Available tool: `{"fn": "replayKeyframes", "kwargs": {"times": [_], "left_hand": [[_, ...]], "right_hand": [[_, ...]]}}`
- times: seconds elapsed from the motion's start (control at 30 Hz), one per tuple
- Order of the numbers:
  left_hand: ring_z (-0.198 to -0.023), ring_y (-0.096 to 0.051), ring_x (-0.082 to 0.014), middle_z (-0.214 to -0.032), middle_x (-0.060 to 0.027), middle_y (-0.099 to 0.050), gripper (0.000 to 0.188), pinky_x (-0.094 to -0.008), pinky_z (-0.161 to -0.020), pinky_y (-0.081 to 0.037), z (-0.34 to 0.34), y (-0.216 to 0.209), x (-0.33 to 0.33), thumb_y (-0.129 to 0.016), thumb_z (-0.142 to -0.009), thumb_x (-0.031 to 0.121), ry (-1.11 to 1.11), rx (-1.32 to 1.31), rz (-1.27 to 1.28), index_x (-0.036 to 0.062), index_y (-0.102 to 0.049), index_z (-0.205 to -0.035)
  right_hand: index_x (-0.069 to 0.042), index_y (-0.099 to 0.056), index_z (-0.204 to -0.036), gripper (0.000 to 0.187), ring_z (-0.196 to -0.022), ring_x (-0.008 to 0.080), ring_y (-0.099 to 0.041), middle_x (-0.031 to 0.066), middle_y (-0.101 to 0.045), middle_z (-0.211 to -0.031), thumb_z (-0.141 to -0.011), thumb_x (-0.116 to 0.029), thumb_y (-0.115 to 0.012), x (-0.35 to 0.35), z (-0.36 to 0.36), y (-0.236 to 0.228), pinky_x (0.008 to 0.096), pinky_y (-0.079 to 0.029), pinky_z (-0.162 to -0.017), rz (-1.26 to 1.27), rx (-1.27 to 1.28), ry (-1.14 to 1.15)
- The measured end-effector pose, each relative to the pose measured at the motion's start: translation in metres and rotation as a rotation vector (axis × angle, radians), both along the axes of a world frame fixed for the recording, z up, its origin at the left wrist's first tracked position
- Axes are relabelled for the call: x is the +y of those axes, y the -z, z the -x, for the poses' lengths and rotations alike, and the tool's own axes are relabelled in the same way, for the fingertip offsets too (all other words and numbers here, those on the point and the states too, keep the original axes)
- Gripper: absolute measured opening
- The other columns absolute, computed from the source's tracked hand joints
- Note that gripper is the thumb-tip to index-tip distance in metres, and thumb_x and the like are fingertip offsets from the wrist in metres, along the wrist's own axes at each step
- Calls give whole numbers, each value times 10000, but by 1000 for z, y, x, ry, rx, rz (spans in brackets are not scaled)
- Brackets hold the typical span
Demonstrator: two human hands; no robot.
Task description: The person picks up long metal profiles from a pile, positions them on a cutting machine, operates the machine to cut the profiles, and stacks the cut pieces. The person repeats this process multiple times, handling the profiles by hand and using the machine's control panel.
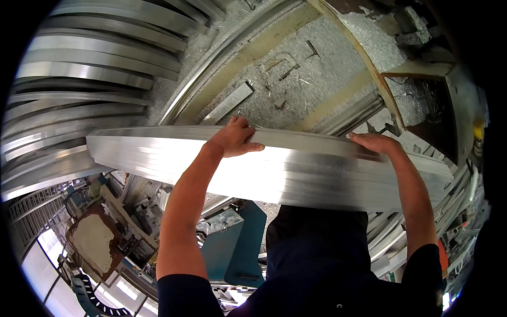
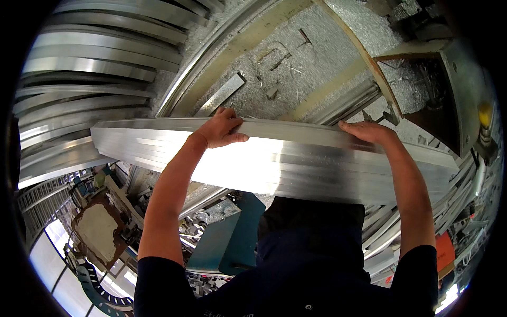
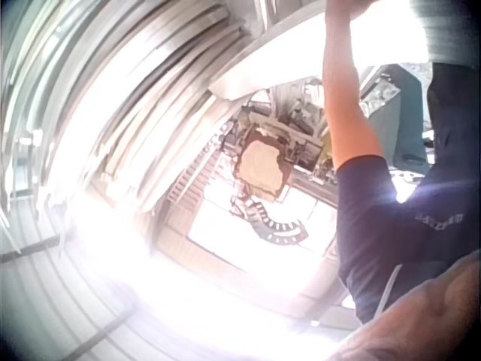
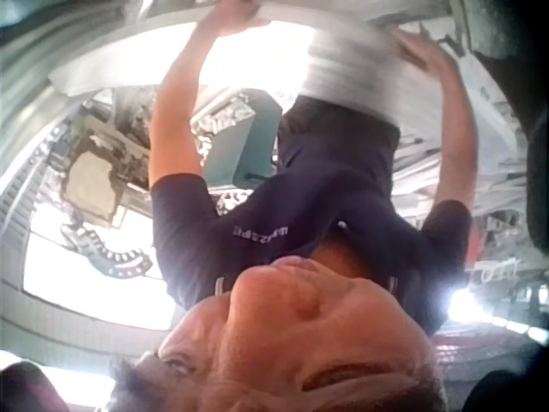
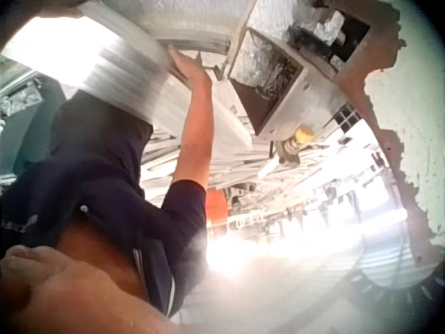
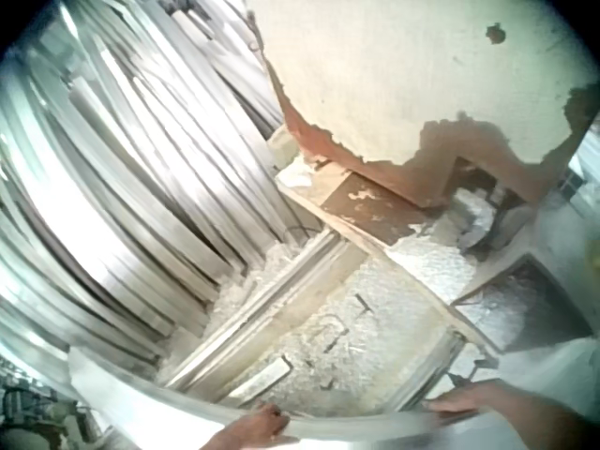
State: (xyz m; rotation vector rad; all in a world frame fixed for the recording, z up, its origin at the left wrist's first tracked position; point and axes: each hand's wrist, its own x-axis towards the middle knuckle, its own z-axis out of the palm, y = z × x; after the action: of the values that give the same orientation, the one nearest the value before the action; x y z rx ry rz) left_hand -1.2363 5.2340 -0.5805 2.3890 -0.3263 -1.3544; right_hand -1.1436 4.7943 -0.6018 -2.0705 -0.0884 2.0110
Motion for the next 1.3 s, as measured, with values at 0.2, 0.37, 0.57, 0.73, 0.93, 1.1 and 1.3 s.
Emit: {"fn": "replayKeyframes", "kwargs": {"times": [0.2, 0.37, 0.57, 0.73, 0.93, 1.1, 1.3], "left_hand": [[-1400, -364, -318, -1482, -162, -423, 864, -520, -1148, -218, 18, 18, 8, -441, -869, 756, -83, -91, -97, 111, -455, -1443], [-1349, -438, -355, -1429, -162, -504, 885, -431, -1117, -324, -17, 6, -11, -304, -880, 795, -336, 374, -153, 119, -495, -1418], [-1358, -426, -360, -1434, -169, -496, 849, -441, -1126, -312, 4, 37, -6, -302, -900, 764, -263, 296, -227, 115, -506, -1409], [-1409, -342, -376, -1484, -187, -427, 934, -476, -1151, -270, -21, 7, -22, -256, -869, 817, -269, 466, -150, 96, -496, -1413], [-1408, -358, -334, -1495, -115, -437, 841, -456, -1166, -239, 0, 55, -16, -224, -920, 760, -191, 294, -89, 157, -404, -1479], [-1379, -409, -289, -1431, -113, -515, 500, -443, -1157, -258, 29, 8, -30, -412, -1014, 434, -263, -159, -148, 112, -521, -1380], [-951, -581, -217, -1012, -120, -540, 442, -389, -913, -455, 227, -30, -69, -354, -1047, 378, -2208, -808, 3, -20, -542, -1088]], "right_hand": [[-74, -352, -1498, 1040, -1446, 298, -293, 135, -292, -1574, -814, -857, -338, 8, 14, -8, 408, -220, -1180, -153, -32, -9], [-30, -214, -1534, 1112, -1486, 280, -187, 141, -151, -1616, -807, -866, -313, 1, 24, 10, 401, -161, -1206, -81, -71, -108], [-3, -162, -1534, 1178, -1498, 289, -121, 153, -122, -1618, -778, -901, -266, 12, 25, 19, 417, -161, -1207, -71, 82, -82], [33, -107, -1528, 1212, -1497, 292, -117, 180, -90, -1616, -775, -905, -257, 13, 27, 7, 412, -163, -1207, -103, 5, -175], [23, -114, -1531, 1216, -1496, 306, -122, 185, -103, -1614, -767, -911, -260, 43, 6, -3, 403, -149, -1209, -224, 13, -64], [-41, -137, -1548, 1115, -1475, 337, -198, 202, -189, -1593, -813, -863, -303, 60, 39, 5, 390, -220, -1187, -157, -79, -160], [-73, -239, -1535, 985, -1476, 332, -201, 208, -254, -1570, -882, -809, -221, 131, -18, -19, 415, -271, -1164, -270, -52, -349]]}}
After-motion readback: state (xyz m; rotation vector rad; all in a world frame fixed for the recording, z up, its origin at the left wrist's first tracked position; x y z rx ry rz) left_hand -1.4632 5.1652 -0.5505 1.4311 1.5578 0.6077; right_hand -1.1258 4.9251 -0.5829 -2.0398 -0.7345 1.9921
